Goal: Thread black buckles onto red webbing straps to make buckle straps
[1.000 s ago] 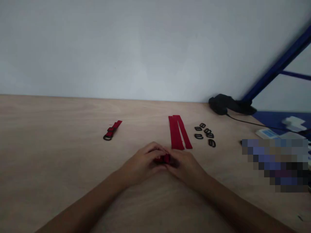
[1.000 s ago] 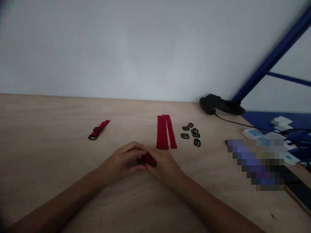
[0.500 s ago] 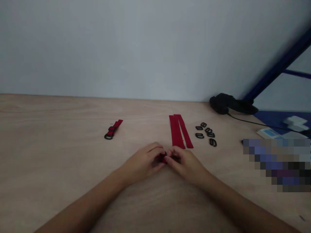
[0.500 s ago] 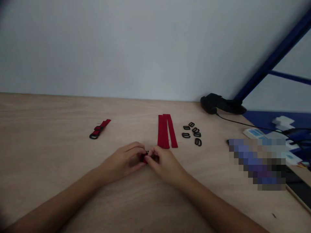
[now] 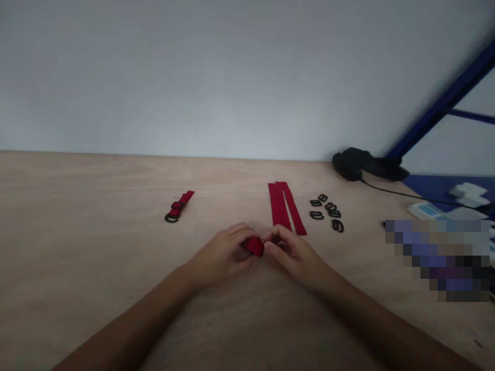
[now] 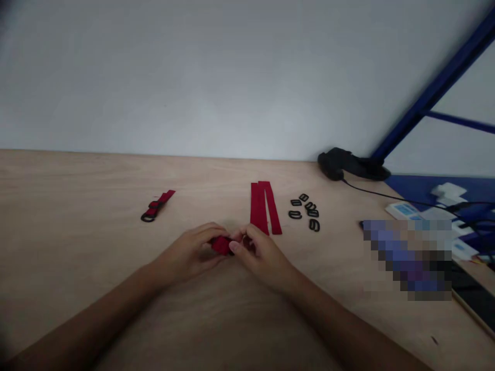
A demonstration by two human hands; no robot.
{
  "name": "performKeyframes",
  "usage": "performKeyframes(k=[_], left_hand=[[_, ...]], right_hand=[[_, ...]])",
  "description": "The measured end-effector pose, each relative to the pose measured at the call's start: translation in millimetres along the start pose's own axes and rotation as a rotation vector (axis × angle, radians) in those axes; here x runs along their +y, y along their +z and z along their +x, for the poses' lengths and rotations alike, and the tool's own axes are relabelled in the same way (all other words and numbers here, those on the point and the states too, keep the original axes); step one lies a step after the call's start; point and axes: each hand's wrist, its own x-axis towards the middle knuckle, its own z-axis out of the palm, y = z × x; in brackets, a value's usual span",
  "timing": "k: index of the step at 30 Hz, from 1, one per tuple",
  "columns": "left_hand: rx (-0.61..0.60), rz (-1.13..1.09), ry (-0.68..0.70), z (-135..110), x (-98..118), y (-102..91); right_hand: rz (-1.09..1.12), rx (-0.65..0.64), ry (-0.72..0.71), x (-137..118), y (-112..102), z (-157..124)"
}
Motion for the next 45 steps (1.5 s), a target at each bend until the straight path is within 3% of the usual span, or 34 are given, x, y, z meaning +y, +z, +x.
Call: performKeyframes(k=[7,12,17,23,29,34,38,41,45], left_hand=[[0.109,-0.407,-0.156,-4.1,-6.2,6.0],[0.123,-0.276,-0.108,-6.6,-5.3,1.4],[0.053,-0.011,0.024,-3.8,-2.1,-10.7],[-0.021,-0.053,-0.001,-3.8,-2.4,-12.0],[-0.020,-0.096,-0.061,-5.3,-8.0,-12.2],[-0.059,-0.073,0.021,-4.1,-3.9,-8.2],[-0.112,0.103,0.131,-2.8,1.3,-3.1],[-0.114,0.205,0.115,-3.6,2.2,-2.2],[-0.060,0.148,0.097,-5.8,0.4,-6.1]], right_hand=[[-0.066,-0.061,-0.110,3.8,3.6,-1.1],[-0.236,0.007,-0.177,5.8,2.8,1.3],[-0.222,0.000,-0.154,4.4,-1.8,1.2],[-0.228,-0.015,-0.083,2.9,-0.8,2.2],[-0.185,-0.017,-0.078,5.6,-5.0,1.3],[-0.112,-0.080,-0.118,6.1,-4.2,-0.5],[-0.092,-0.087,-0.153,5.3,-0.9,1.4],[-0.104,-0.097,-0.167,4.2,-2.0,2.7],[-0.056,-0.100,-0.147,3.8,-7.6,3.0]])
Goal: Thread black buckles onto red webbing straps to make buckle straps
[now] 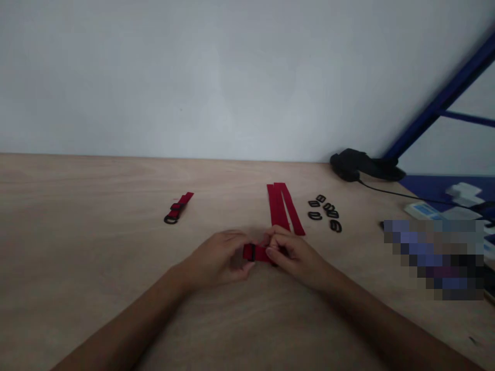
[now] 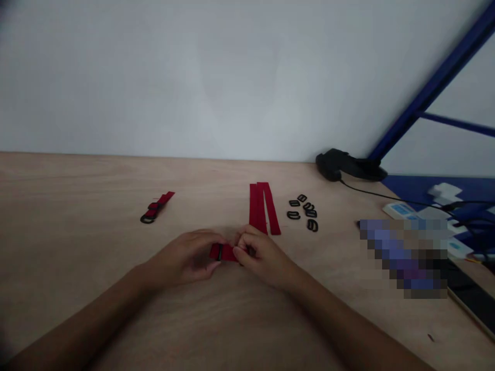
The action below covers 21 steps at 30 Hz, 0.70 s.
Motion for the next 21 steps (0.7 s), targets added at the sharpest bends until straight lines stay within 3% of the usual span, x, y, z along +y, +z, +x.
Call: performKeyframes(k=[9,16,21], left_hand=[[0.029,-0.034,0.073,-0.7,0.2,3.0],[0.146,-0.045,0.204,0.7,-0.7,8.0],[0.217,0.007,0.244,1.7,-2.3,10.7]], right_hand=[[-0.013,-0.006,0.001,-1.9,1.9,0.4],[0.168,-0.095,0.011,0.4,4.0,4.1],[0.221,-0.022,0.044,2.4,6.6,6.1]])
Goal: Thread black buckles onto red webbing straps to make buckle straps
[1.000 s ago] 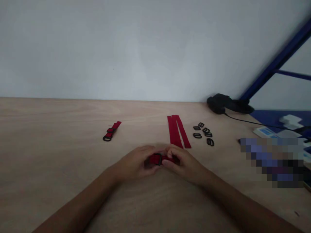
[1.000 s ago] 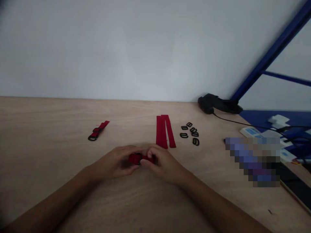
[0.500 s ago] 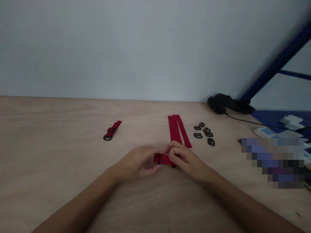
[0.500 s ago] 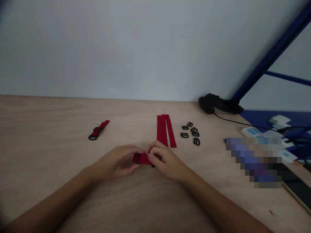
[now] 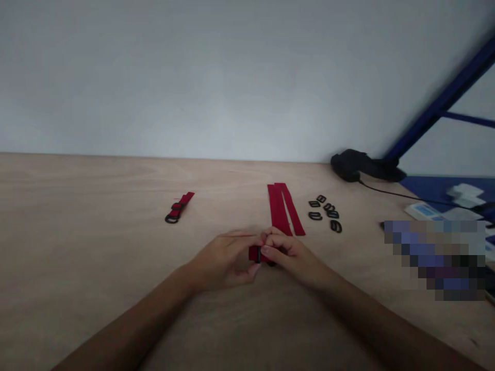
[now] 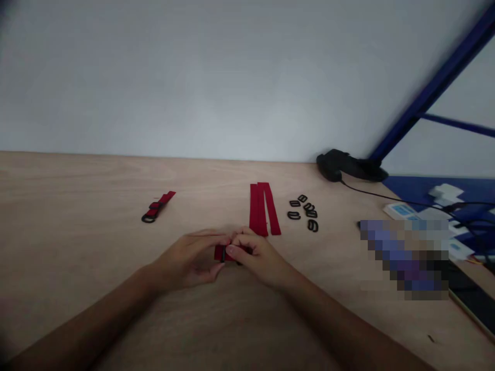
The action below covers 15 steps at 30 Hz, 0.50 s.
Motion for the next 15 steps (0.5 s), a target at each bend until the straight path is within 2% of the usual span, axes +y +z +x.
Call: performKeyframes(k=[3,6,11,15], left_hand=[[-0.043,0.008,-0.130,-0.8,-0.4,0.1],[-0.075,-0.002,-0.258,-0.5,0.7,-1.8],[-0.088,-0.055,-0.148,4.0,2.3,-6.4],[-0.018,-0.125,-0.192,4.2,-0.4,-6.4]], right_hand=[[-0.059,0.079,0.005,0.6,1.7,-0.1],[-0.109,0.088,0.005,-0.2,1.0,-1.0],[-0.154,0.086,-0.033,-1.7,-1.8,-2.3],[-0.199,0.104,-0.026,-0.4,-3.6,-2.2]])
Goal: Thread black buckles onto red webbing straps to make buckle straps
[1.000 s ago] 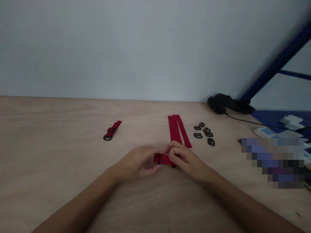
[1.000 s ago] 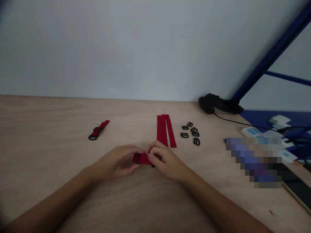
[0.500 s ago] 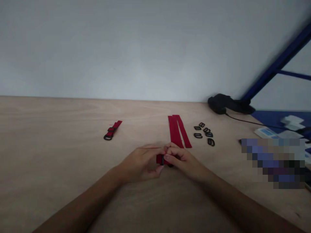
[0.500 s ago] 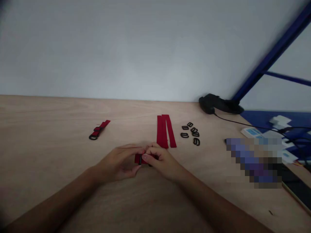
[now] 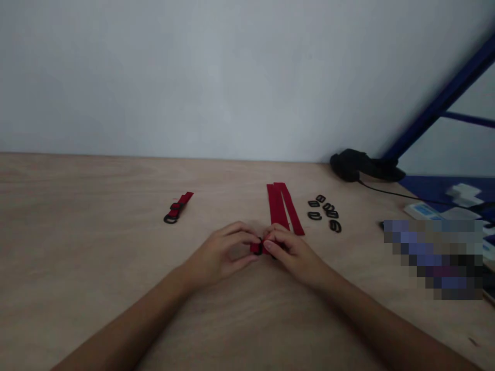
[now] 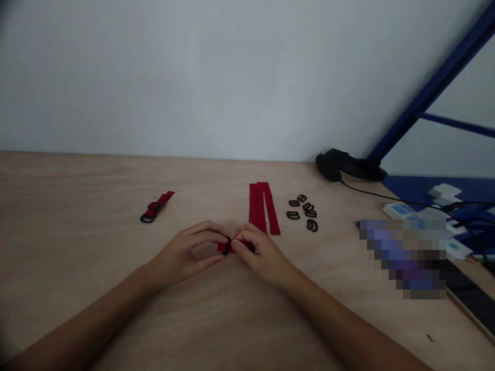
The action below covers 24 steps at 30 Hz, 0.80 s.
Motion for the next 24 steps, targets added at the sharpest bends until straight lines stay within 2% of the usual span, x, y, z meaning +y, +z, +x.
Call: performKeyframes(k=[4,9,15,20,24], left_hand=[[0.066,-0.034,-0.053,-2.0,-5.0,2.5],[0.040,0.007,-0.007,-2.5,-3.6,2.7],[-0.021,0.046,-0.001,-2.6,2.5,-1.0],[-0.077,0.058,-0.008,-3.2,3.5,-0.7],[-0.064,0.069,0.001,-2.8,2.8,0.5]], right_hand=[[-0.024,0.020,0.012,1.1,-0.4,-0.2],[-0.017,0.039,0.082,2.3,3.2,-4.3],[-0.166,0.065,-0.001,3.6,5.5,-5.5],[-0.177,0.046,-0.137,2.1,5.8,-5.5],[-0.170,0.078,-0.067,2.5,7.1,-6.1]])
